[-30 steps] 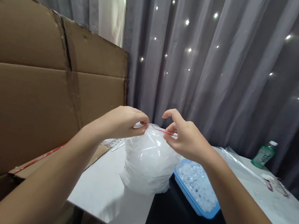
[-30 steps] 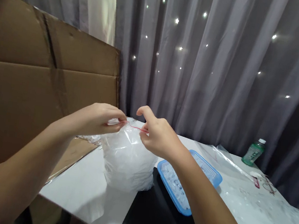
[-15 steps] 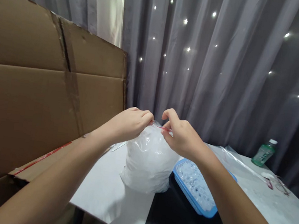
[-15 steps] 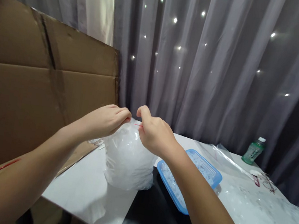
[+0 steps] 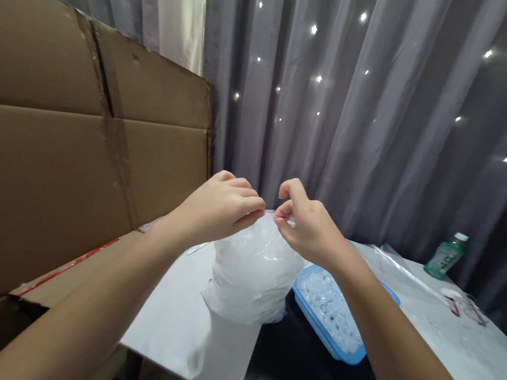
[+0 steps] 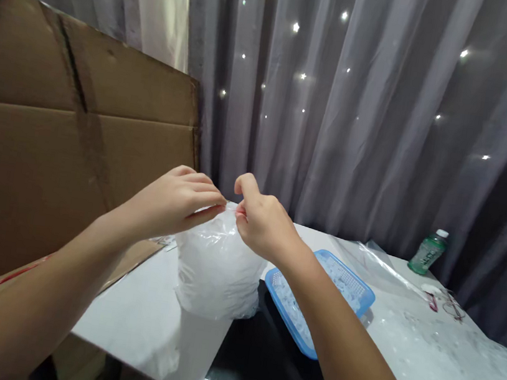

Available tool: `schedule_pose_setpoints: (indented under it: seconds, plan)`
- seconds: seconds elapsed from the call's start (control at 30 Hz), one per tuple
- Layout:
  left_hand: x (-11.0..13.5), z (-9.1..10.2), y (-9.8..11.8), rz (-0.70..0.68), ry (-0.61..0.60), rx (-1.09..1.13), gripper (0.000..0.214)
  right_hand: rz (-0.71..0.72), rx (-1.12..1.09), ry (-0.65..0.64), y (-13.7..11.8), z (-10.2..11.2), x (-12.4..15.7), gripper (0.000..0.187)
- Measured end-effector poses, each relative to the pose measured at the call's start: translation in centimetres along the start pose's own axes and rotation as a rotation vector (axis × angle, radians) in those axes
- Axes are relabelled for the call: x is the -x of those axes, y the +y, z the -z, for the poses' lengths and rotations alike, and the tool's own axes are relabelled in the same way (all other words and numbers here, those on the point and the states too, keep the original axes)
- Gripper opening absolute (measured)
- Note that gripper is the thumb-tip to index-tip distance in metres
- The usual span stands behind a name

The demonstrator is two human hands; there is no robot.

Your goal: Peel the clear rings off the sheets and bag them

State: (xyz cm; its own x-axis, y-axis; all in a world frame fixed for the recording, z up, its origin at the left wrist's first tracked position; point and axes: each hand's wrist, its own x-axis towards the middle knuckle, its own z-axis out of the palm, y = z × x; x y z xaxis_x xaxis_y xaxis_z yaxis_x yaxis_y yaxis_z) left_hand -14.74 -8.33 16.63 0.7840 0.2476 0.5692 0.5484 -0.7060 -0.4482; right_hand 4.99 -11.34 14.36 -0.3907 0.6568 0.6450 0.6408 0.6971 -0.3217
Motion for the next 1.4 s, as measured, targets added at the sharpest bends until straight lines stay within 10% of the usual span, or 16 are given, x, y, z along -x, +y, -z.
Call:
schedule_pose_setpoints:
  seconds: [1.07,1.2,1.4]
  plan:
    - [0.5,1.2,-1.4,-0.128,0.036,-0.133,0.045,0.121,0.073,-0.074,-0.3,1.1,0.7,0.03]
    - [1.4,2.0,-2.1,-0.125,0.008,-0.152,0.049,0.126,0.232,-0.157,-0.2,1.7,0.7,0.009]
    - [2.6,2.8,-2.9,-0.09,0.009,-0.214,0.059,0.288,0.583,-0.09,0.9,2.4,2.0,0.033]
